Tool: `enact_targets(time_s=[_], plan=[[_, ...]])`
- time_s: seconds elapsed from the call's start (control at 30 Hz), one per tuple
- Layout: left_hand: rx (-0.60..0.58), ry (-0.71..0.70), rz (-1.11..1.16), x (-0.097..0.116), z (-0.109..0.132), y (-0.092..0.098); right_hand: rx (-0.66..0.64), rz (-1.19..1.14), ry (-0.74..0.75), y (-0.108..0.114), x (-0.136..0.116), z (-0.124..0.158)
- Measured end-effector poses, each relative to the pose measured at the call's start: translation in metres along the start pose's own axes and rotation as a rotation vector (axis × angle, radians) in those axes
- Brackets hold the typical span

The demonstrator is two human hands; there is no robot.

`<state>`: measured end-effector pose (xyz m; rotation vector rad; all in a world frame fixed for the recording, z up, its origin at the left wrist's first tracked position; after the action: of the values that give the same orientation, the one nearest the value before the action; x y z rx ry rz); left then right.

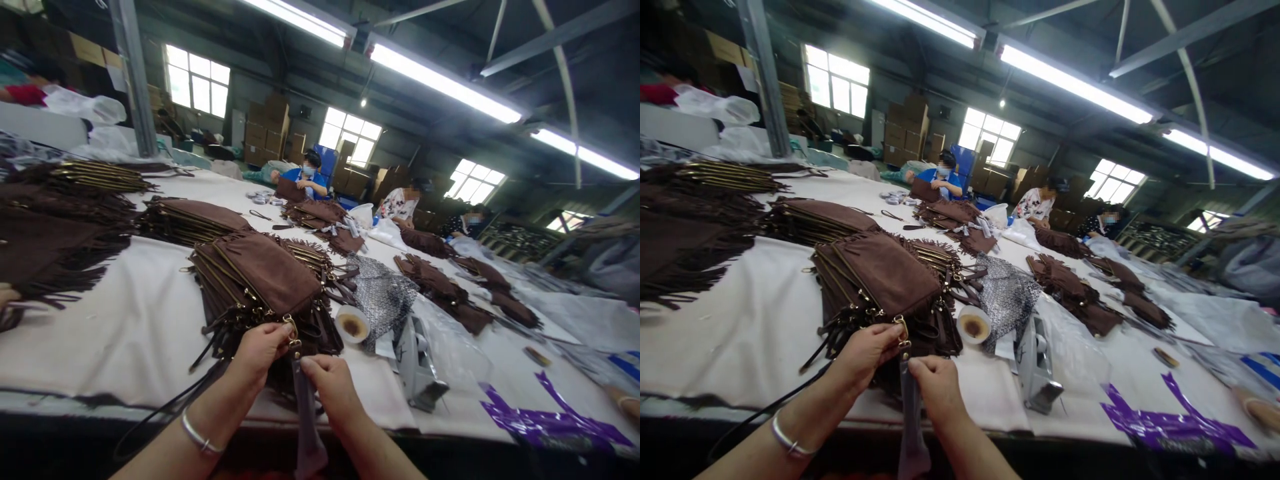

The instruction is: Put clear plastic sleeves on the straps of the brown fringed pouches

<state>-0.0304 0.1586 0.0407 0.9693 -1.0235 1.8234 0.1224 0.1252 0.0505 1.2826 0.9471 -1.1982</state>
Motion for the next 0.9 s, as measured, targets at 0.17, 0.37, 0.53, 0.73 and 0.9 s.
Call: enact_targets(time_s=[0.17,0.37,0.53,0.73,0.9], plan=[[0.063,-0.116,-0.083,0.002,-0.009,0.013,-0.02,-0.021,0.073,-0.02,-0.017,-0.021],[0.05,-0.185,-0.113,0.007,-0.009,0.015,-0.02,0.029,0.156,-0.033,-0.047,-0.038],[0.053,-0.269,-0.106,0.019,-0.001,0.022,0.024,0.048,0.167,-0.037,-0.049,-0.045],[-0.012,-0.531,-0.184,0.033,0.014,0.021,0.104,0.02,0.294,-0.034,-0.049,-0.045],[0.028,-0.727,-0.379,0.041,0.018,0.022,0.103,0.123,0.434,-0.034,-0.063,-0.041]])
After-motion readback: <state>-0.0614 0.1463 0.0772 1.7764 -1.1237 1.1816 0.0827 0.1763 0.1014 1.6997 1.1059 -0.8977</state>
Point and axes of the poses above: each hand's wrist, its own z-axis away from the middle knuckle, its own y-axis out of the back of the hand, x = y × z, the point moved 9 cm from there along -z, towards the middle knuckle, and after that the axes turned 11 degrees about x, right-handed, at the moved point
